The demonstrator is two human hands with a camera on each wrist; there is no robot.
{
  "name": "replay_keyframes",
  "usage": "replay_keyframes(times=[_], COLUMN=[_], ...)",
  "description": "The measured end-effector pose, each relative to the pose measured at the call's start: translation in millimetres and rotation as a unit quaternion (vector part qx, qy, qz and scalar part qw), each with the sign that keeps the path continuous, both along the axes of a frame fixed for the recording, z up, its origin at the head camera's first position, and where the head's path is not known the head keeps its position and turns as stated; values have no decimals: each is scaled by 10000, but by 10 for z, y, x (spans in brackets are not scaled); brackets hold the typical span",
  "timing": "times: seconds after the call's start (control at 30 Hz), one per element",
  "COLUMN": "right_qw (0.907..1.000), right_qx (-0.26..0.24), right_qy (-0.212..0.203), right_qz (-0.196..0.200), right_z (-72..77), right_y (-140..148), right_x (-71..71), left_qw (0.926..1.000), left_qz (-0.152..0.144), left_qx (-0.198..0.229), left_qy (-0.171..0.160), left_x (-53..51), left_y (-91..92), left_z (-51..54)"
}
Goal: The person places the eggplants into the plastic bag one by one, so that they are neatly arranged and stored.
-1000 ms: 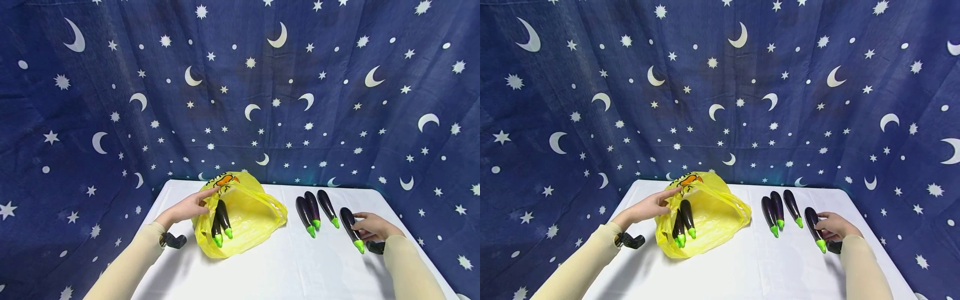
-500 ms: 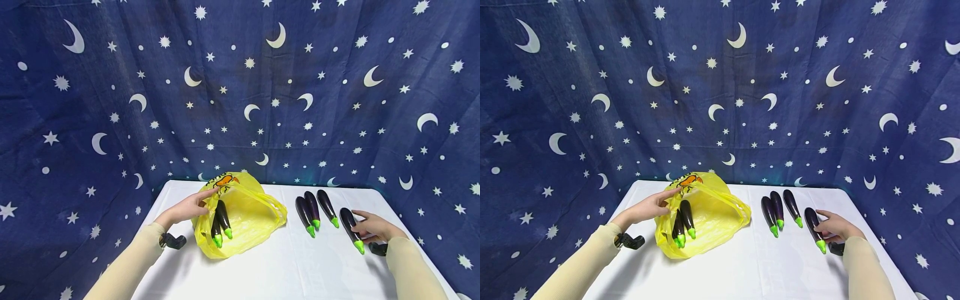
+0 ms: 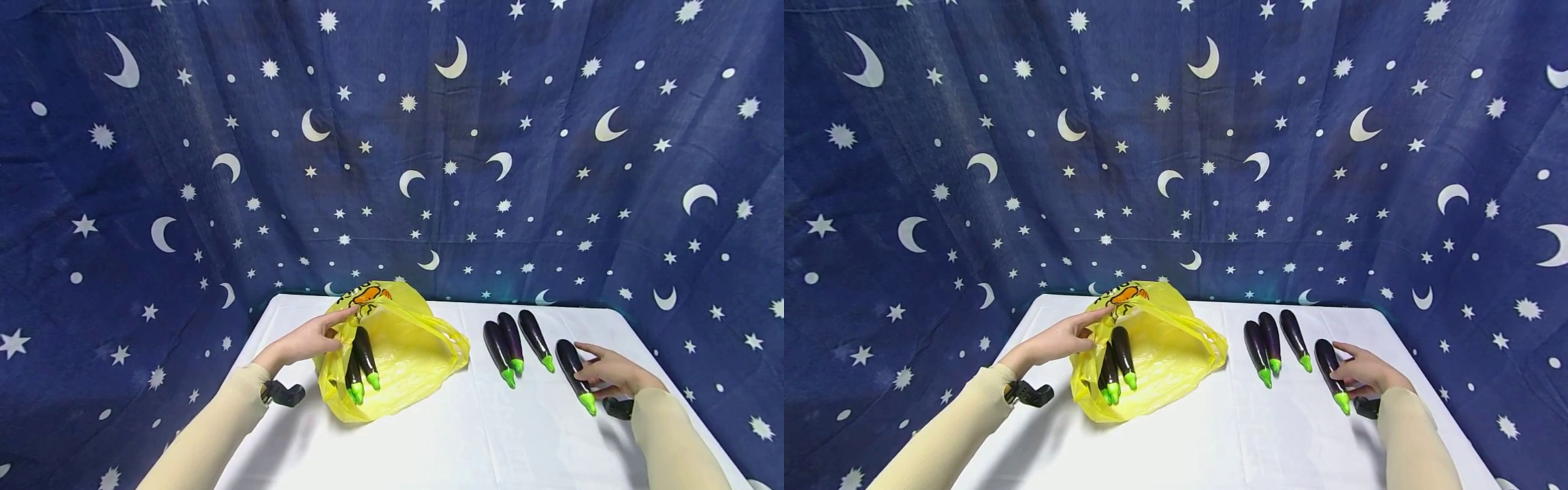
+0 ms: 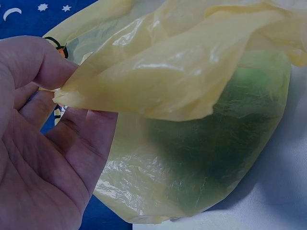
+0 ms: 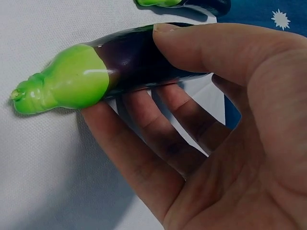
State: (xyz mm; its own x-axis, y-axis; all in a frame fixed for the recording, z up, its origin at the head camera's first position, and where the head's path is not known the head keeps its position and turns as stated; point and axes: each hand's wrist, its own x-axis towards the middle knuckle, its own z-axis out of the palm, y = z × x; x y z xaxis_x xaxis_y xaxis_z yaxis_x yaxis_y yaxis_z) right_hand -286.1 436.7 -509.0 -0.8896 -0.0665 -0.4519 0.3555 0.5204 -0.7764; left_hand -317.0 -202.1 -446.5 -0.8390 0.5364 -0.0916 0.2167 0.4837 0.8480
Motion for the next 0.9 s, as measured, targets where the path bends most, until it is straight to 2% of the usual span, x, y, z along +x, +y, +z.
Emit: replay_keyframes(times=[0.9], right_qw=[9999], right_qx=[-107], right_qy=[83], right_qz=[-2], right_z=[-22], right_y=[-20], right_x=[21], left_qw=[9998], left_qz=[-113], left_qx=[154], left_qy=[-37], left_x=[-7], left_y=[13], left_z=[-4])
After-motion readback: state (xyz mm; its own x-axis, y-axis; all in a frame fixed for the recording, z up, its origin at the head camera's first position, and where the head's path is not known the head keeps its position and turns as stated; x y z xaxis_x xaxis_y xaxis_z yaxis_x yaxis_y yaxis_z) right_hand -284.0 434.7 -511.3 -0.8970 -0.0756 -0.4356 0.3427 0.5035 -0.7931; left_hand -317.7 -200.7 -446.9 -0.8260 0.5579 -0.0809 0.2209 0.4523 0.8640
